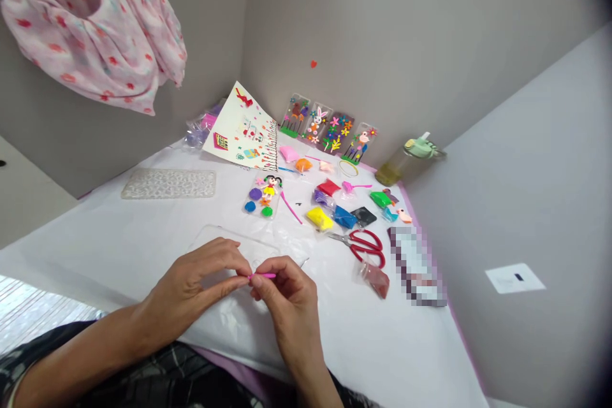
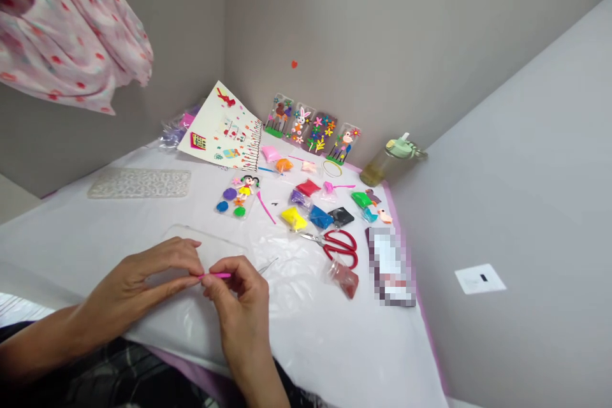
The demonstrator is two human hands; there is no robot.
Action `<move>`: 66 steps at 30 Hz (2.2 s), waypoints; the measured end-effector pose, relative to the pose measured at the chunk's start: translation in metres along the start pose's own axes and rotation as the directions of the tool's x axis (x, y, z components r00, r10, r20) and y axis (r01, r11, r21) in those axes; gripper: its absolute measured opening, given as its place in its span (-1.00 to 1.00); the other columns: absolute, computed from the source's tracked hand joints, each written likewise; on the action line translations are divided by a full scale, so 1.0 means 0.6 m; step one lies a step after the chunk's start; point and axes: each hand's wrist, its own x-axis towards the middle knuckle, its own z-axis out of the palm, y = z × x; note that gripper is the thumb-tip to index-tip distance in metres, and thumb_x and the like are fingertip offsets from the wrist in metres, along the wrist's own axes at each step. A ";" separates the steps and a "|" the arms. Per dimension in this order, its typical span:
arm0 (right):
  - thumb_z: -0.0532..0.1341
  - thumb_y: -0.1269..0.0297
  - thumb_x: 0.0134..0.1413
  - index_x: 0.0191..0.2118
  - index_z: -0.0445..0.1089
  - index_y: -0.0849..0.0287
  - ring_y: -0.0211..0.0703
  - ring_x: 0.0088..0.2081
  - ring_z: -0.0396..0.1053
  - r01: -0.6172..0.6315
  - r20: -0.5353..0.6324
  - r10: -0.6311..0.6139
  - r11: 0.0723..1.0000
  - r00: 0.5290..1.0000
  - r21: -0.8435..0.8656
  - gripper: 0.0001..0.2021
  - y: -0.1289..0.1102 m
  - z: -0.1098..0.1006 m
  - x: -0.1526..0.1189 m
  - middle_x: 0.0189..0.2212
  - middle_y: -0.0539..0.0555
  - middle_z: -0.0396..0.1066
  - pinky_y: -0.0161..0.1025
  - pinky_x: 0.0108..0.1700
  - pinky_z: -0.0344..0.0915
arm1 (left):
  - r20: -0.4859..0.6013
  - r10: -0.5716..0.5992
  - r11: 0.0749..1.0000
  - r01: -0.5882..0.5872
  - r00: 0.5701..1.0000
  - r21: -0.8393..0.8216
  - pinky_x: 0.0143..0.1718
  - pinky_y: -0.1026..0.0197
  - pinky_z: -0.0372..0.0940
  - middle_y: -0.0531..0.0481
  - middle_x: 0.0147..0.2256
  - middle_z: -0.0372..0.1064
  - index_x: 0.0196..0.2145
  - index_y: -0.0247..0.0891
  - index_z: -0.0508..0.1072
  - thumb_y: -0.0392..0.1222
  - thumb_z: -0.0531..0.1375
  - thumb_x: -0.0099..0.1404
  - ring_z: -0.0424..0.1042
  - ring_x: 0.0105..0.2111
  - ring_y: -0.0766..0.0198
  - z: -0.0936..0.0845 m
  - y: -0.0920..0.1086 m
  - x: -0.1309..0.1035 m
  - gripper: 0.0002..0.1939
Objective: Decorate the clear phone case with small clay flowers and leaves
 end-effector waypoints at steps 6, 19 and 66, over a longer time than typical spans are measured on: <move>0.48 0.20 0.12 -0.33 0.61 0.12 -0.16 -0.42 0.45 0.003 0.049 -0.004 1.000 0.999 0.009 -0.87 -0.002 0.001 -0.002 -0.49 -0.04 0.53 -0.23 -0.28 0.42 | -0.031 -0.015 0.999 0.016 0.999 0.042 0.22 0.08 0.46 0.08 -0.20 0.69 -0.15 -0.05 0.66 -0.04 0.26 0.63 0.61 -0.02 0.09 -0.001 0.002 0.003 -0.80; 0.42 0.34 0.16 -0.37 0.56 0.09 -0.17 -0.33 0.47 0.105 0.247 -0.071 0.986 0.966 -0.127 -0.90 -0.017 0.000 -0.022 -0.42 -0.04 0.57 -0.24 -0.17 0.41 | -0.144 0.029 0.975 0.004 0.989 0.222 0.35 -0.06 0.35 0.12 -0.37 0.47 -0.30 -0.09 0.46 -0.16 0.17 0.54 0.52 -0.24 0.14 0.006 0.007 0.004 -0.81; 0.51 0.10 0.21 -0.27 0.59 0.13 -0.23 -0.42 0.43 -0.067 0.187 0.047 0.993 0.981 0.100 -0.78 -0.003 -0.006 -0.005 -0.44 0.01 0.58 -0.29 -0.26 0.41 | -0.268 -0.348 0.937 0.326 0.898 -0.124 -0.10 0.26 0.35 0.15 -0.29 0.51 -0.29 -0.07 0.57 0.09 0.33 0.47 0.48 -0.24 0.20 -0.028 -0.002 -0.007 -0.76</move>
